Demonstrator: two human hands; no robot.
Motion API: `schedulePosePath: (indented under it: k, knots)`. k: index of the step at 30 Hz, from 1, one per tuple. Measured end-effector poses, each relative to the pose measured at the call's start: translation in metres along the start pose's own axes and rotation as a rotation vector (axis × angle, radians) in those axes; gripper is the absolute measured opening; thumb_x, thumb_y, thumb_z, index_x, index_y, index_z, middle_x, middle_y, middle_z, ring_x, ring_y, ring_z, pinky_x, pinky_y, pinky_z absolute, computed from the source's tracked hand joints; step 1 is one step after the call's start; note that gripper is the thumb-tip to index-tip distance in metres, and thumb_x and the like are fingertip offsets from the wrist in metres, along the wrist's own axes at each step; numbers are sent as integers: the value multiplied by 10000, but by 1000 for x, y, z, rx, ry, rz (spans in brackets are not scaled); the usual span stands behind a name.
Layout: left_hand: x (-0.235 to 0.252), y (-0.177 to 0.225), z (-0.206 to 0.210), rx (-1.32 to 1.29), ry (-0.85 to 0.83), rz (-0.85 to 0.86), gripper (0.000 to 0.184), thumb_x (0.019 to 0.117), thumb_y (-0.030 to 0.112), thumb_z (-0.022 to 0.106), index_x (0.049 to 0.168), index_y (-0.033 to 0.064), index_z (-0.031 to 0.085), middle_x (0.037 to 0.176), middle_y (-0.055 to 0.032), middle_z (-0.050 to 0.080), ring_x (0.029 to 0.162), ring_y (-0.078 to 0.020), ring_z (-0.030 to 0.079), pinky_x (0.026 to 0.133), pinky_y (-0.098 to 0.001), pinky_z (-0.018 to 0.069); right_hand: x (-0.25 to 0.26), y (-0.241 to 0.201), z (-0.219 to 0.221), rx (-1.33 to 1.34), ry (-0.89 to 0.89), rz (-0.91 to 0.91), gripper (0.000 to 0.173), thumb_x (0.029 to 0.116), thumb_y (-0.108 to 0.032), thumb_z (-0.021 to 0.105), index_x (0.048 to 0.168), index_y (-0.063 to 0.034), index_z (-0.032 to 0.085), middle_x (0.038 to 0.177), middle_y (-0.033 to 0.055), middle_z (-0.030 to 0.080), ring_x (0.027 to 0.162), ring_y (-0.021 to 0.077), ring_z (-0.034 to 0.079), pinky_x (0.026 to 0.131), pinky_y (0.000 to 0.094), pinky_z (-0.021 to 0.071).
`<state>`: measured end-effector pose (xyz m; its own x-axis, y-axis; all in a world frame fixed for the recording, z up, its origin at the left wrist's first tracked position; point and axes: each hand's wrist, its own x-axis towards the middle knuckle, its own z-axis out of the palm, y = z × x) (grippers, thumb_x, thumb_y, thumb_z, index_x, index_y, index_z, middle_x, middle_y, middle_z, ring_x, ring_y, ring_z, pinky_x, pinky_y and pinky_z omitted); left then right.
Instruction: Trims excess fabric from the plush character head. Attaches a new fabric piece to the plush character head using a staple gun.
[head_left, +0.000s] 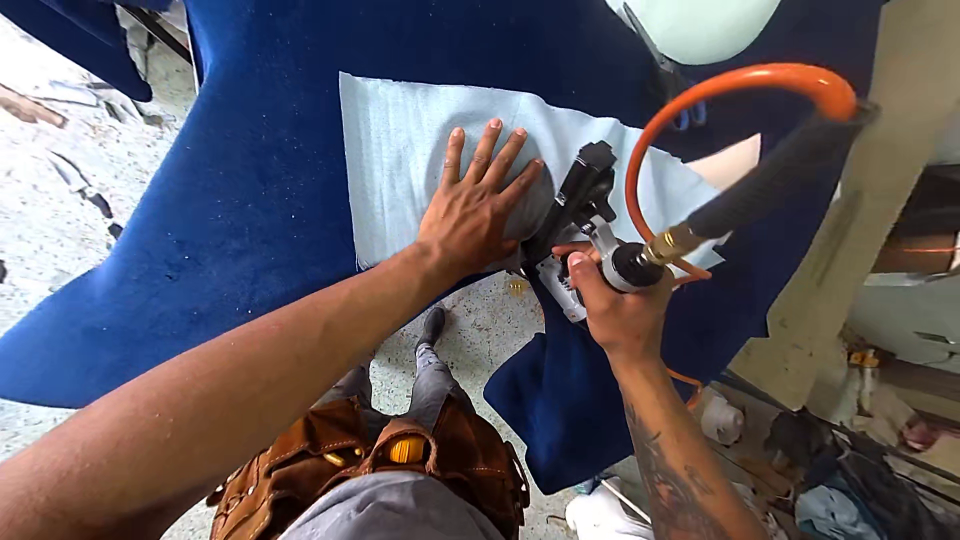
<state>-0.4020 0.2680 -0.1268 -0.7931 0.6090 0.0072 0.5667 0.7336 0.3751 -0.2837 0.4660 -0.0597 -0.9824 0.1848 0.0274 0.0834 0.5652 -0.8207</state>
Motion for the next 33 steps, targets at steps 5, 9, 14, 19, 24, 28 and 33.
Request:
schedulePosePath:
  k: [5,9,14,19,24,28,33]
  knots:
    - [0,0,-7,7,27,17,1059,755,775,678,1627,301,309,1736,-85,110,1593,-380,16,1219,-724,-10,-16,-7,-27,174,47,-66,176,951,-211,681,1028,-54,675,1018,123,758,864,278,743,757,446,642]
    - [-3,1,-5,16,1,10,1051,762,792,654,1627,311,304,1737,-73,111,1595,-367,14,1221,-719,-17,-26,-12,-23,249,65,-98,173,925,-191,714,1012,-50,667,1009,128,755,861,280,742,756,444,641]
    - [-9,1,-9,68,-13,-46,1083,762,877,545,1644,323,250,1743,-74,66,1595,-368,-10,1222,-719,-25,-12,4,-6,196,27,-116,190,934,-175,690,1055,-29,674,1008,110,772,869,236,752,765,409,639]
    - [-14,6,-8,101,-10,-108,1097,761,899,509,1654,344,196,1744,-85,16,1591,-386,-50,1208,-738,-42,-6,7,-7,174,2,-126,168,934,-162,684,1041,-33,688,1003,98,777,871,212,753,776,391,636]
    - [-19,-2,-8,78,10,-139,1098,752,902,509,1650,342,218,1743,-94,27,1592,-383,-37,1210,-735,-30,-8,14,-13,151,-12,-25,138,950,-199,694,1042,-95,696,953,42,756,796,183,728,703,370,629]
    - [-21,-6,-11,89,12,-184,1162,708,937,506,1653,329,211,1740,-112,33,1590,-393,-30,1211,-731,-25,0,19,-15,162,-3,-39,88,938,-189,701,960,-104,703,889,37,738,746,175,710,676,366,621]
    - [-17,-4,-11,97,12,-199,1162,704,939,506,1653,340,206,1742,-100,27,1591,-384,-39,1213,-725,-31,-3,20,-13,265,-7,-59,174,938,-193,714,1029,-51,675,982,105,759,836,243,739,741,411,636]
